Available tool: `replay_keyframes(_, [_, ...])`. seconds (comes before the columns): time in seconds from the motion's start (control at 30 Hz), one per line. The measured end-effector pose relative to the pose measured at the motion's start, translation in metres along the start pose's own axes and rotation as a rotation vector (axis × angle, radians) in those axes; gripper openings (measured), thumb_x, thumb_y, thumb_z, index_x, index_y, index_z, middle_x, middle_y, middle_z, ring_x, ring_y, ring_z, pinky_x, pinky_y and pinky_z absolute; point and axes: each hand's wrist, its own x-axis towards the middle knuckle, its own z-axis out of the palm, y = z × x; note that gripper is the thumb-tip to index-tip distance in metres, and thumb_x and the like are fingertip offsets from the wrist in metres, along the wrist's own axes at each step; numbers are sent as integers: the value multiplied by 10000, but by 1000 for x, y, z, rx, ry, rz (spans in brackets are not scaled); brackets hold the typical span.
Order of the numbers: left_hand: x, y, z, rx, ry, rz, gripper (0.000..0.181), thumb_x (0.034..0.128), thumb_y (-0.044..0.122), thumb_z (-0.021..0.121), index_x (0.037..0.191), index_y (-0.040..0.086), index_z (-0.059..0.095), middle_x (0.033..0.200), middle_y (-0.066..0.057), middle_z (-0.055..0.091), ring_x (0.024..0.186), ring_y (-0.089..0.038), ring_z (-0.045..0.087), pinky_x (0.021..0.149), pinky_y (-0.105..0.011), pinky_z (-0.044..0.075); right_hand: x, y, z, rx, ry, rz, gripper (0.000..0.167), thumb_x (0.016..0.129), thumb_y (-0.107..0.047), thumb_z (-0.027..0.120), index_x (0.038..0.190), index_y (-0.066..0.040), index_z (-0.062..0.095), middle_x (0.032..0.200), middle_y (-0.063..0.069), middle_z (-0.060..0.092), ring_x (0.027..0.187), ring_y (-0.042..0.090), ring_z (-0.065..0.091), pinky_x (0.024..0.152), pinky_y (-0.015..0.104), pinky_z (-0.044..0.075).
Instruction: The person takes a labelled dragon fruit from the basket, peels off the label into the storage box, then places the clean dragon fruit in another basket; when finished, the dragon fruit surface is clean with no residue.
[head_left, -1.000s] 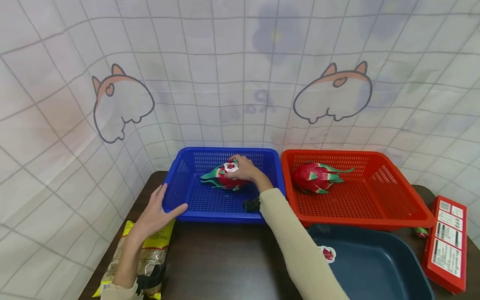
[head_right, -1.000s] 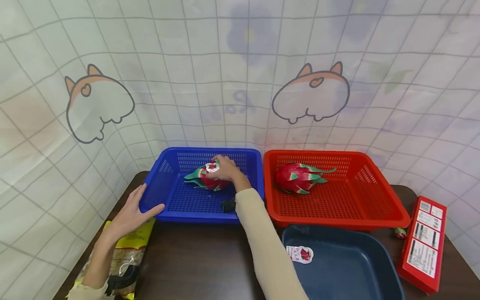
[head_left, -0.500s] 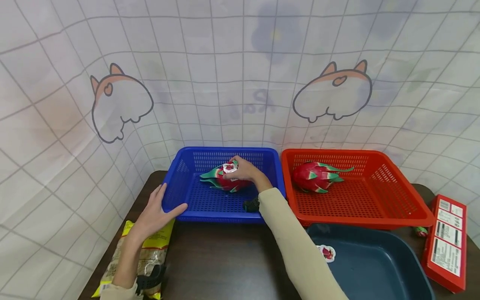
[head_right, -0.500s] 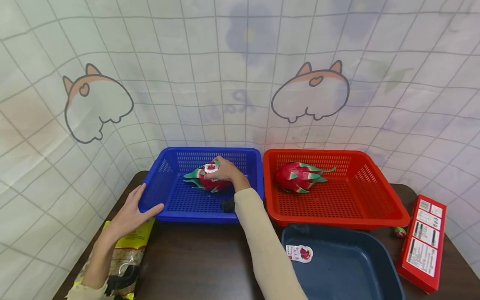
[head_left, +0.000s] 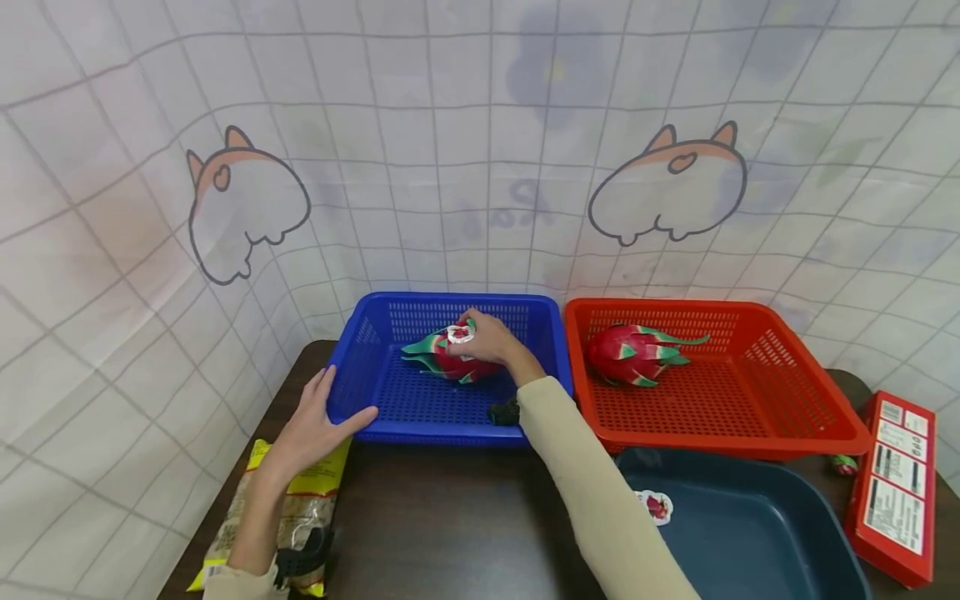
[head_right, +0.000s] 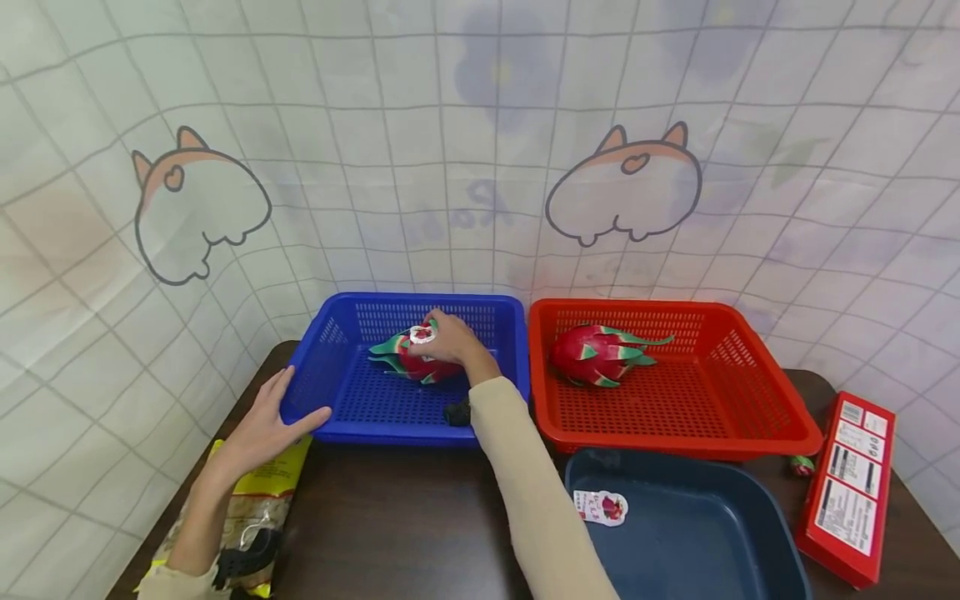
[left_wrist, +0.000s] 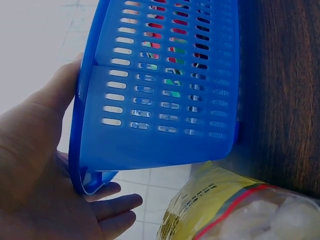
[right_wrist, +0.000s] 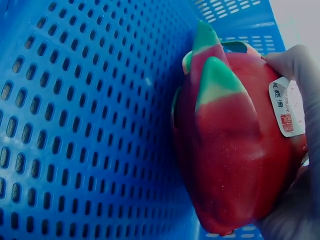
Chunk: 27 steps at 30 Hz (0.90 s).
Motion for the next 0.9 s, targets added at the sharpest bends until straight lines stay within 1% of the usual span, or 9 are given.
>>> replay_keyframes(0.1, [0, 0, 0, 0, 3, 0, 1096, 840, 658, 589, 1567, 120, -29, 1615, -235, 2, 1432, -518, 179, 1045, -741, 258, 1, -1, -1, -18, 9, 6, 608, 810, -448, 700, 1302, -151, 502, 1221, 94, 610, 1097, 258, 564, 956, 422, 491])
replay_keyframes(0.27, [2, 0, 1, 5, 5, -6, 1107, 830, 668, 591, 1567, 115, -23, 1614, -235, 7, 1432, -519, 178, 1042, -740, 263, -1, -3, -9, -3, 24, 10, 601, 811, -467, 697, 1299, -173, 504, 1192, 85, 614, 1053, 244, 570, 896, 399, 496])
replay_keyframes(0.47, [4, 0, 1, 0, 21, -7, 1112, 821, 674, 596, 1569, 128, -19, 1617, -226, 11, 1433, -516, 185, 1040, -735, 271, -8, -16, -29, 22, 39, -45, 594, 827, -471, 689, 1308, -184, 491, 1188, 94, 611, 1025, 247, 584, 853, 386, 492])
replay_keyframes(0.6, [5, 1, 2, -3, 21, 2, 1109, 821, 682, 591, 1570, 132, -14, 1620, -218, 10, 1436, -510, 184, 1041, -737, 269, -16, -22, -39, 21, 62, -59, 581, 826, -462, 691, 1298, -185, 493, 1150, 95, 617, 976, 233, 592, 780, 339, 487])
replay_keyframes(0.73, [5, 1, 2, -3, 23, -7, 1111, 818, 678, 598, 1570, 136, -13, 1621, -216, 11, 1435, -512, 186, 1041, -739, 267, -25, -26, -42, 24, 82, -71, 571, 821, -462, 694, 1277, -177, 502, 1106, 86, 620, 924, 214, 588, 718, 284, 467])
replay_keyframes(0.8, [4, 0, 1, -3, 27, -12, 1113, 816, 676, 603, 1571, 137, -12, 1620, -218, 14, 1433, -515, 188, 1039, -739, 269, -31, -29, -43, 44, 106, -80, 571, 813, -458, 702, 1263, -162, 512, 1095, 88, 618, 914, 212, 582, 705, 269, 463])
replay_keyframes(0.9, [3, -2, 2, -4, 30, -15, 1113, 815, 677, 602, 1571, 139, -14, 1619, -220, 15, 1432, -515, 188, 1039, -738, 271, -48, -38, -48, 95, 143, -81, 579, 805, -448, 717, 1261, -150, 522, 1105, 100, 619, 934, 224, 584, 719, 270, 491])
